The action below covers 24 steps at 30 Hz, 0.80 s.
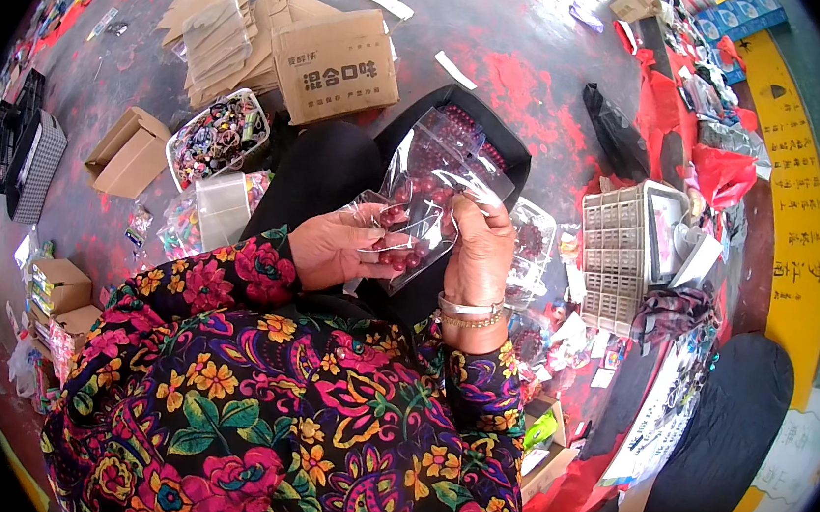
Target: The person sits and packs red beaded bracelets into small clear plastic bags. They open the bags, place the bracelets inside, and seal them before setting them aside.
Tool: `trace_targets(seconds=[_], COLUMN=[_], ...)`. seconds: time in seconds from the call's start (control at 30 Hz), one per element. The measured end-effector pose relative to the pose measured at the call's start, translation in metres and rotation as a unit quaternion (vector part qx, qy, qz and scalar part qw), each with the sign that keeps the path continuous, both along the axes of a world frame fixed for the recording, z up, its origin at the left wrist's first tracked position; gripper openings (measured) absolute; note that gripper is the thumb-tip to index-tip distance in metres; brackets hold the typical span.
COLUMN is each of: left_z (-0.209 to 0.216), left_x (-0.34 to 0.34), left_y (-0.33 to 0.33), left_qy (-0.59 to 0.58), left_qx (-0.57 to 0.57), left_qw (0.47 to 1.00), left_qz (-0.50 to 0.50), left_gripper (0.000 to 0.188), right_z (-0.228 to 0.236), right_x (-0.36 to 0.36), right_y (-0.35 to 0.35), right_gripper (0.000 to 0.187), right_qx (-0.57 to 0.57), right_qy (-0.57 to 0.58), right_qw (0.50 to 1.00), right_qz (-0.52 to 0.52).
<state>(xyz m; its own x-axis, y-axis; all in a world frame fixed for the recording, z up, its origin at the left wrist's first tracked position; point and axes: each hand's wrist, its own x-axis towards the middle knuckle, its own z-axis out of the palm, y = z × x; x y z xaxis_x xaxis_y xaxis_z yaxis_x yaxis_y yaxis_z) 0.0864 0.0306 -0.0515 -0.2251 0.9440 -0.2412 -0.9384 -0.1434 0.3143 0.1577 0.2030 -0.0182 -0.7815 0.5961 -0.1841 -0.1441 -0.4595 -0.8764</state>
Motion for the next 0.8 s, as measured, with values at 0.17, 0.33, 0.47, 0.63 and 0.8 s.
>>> trace_targets(seconds=[0.17, 0.33, 0.47, 0.63, 0.8], left_z=[-0.001, 0.007, -0.003, -0.002, -0.007], left_x=[0.001, 0.002, 0.002, 0.003, 0.004], left_y=[0.0, 0.0, 0.0, 0.0, 0.001], left_qy=[0.029, 0.02, 0.007, -0.012, -0.015], left_qx=[-0.003, -0.023, -0.002, 0.001, 0.003], left_qw=[1.0, 1.0, 1.0, 1.0, 0.999], left_qz=[0.0, -0.004, -0.008, -0.023, -0.035], left_gripper=[0.04, 0.033, 0.037, 0.036, 0.036], right_z=[0.003, 0.003, 0.001, -0.003, -0.003], right_x=[0.0, 0.004, 0.002, 0.002, -0.001], right_y=[0.0, 0.003, -0.001, -0.002, -0.006], right_gripper=[0.012, 0.013, 0.01, 0.008, 0.006], right_qx=[-0.018, 0.002, -0.01, 0.017, 0.039], right_qy=[-0.013, -0.008, -0.002, -0.007, 0.006], right_qw=[1.0, 1.0, 1.0, 0.999, 0.998], right_qz=[-0.004, 0.004, -0.027, -0.041, -0.052])
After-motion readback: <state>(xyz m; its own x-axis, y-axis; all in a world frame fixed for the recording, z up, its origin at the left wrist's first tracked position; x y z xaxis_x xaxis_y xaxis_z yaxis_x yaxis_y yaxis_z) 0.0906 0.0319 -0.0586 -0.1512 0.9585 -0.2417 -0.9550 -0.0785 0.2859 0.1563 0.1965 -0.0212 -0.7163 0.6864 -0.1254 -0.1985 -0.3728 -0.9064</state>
